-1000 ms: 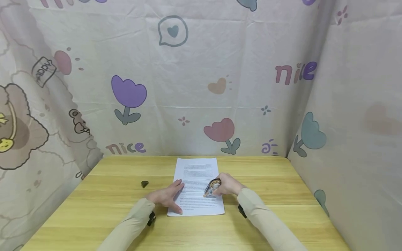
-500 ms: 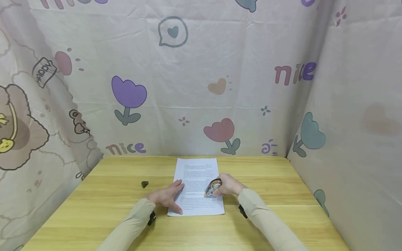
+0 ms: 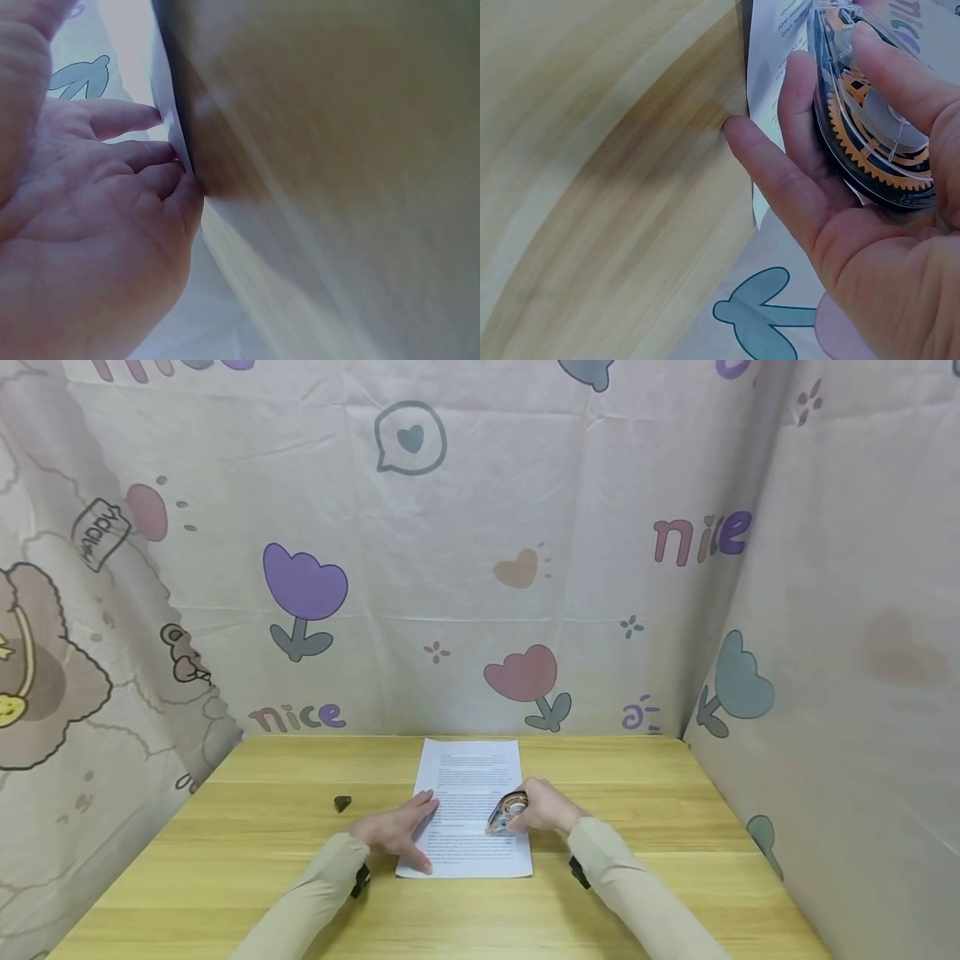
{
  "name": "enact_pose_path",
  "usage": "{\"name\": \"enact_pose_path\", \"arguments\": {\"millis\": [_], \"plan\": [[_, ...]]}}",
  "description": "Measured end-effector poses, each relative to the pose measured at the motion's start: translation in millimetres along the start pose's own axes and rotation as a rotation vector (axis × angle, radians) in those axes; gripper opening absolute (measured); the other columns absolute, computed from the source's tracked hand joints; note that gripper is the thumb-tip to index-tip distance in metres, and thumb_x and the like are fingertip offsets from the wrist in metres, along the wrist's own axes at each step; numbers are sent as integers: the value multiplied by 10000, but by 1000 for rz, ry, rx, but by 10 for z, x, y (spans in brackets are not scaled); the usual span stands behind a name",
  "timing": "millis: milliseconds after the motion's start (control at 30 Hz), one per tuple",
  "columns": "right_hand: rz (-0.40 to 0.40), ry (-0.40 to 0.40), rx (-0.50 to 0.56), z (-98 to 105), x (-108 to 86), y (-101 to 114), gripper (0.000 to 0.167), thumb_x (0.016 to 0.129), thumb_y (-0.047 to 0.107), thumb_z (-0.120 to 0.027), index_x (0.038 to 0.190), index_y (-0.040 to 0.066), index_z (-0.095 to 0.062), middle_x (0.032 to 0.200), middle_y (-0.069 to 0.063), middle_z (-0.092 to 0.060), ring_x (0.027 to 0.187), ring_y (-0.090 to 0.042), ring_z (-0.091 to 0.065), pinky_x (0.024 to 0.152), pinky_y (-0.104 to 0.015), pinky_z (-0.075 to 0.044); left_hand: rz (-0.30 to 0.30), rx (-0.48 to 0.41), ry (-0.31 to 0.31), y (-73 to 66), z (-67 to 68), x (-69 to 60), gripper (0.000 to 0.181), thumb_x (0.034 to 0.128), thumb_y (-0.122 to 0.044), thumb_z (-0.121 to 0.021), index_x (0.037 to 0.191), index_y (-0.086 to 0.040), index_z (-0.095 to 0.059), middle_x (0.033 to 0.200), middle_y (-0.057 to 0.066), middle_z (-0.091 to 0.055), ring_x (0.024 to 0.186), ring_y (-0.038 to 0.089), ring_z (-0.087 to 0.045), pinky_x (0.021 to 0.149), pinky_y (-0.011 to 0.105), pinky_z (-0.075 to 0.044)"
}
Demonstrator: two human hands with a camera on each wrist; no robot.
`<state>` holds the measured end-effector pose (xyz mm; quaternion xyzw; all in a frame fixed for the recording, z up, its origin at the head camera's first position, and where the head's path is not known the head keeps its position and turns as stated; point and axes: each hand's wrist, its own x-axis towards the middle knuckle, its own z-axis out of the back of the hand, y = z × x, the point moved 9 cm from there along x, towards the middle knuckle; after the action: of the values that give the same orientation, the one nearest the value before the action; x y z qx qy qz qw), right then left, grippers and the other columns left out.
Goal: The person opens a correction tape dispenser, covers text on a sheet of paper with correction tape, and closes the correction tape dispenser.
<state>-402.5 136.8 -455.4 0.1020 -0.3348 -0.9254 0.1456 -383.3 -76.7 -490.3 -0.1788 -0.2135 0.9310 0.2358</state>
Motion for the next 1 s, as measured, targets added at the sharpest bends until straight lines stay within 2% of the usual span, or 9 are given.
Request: {"name": "enact_pose_path", "arguments": {"millis": [400,633,1000], "plan": [[15,13,0,12,-4,-5,260,699,79,-854,918,57,-715,803,-16,-688,710,-145,-621,652,-271,-536,-6,4,0,-11,14,2,1156,670,-352,-896,1540,8,-224,1632,220,-92,1519,358,-100,1230,506,-162],[-5,21,1,13,-14,-18,256,702,81,-853,922,76,-722,804,-10,-701,716,-136,-633,664,-262,-545,2,4,7,-14,2,-9,1163,662,-359,-898,1541,2,-227,1634,213,-93,1519,354,-102,1229,508,-164],[8,19,-2,26,-22,-18,291,693,79,-859,944,53,-714,807,-28,-692,708,-143,-627,656,-268,-541,6,5,9,-10,-7,-9,1163,661,-358,-898,1540,3,-229,1633,216,-96,1519,356,-103,1230,503,-164]]}}
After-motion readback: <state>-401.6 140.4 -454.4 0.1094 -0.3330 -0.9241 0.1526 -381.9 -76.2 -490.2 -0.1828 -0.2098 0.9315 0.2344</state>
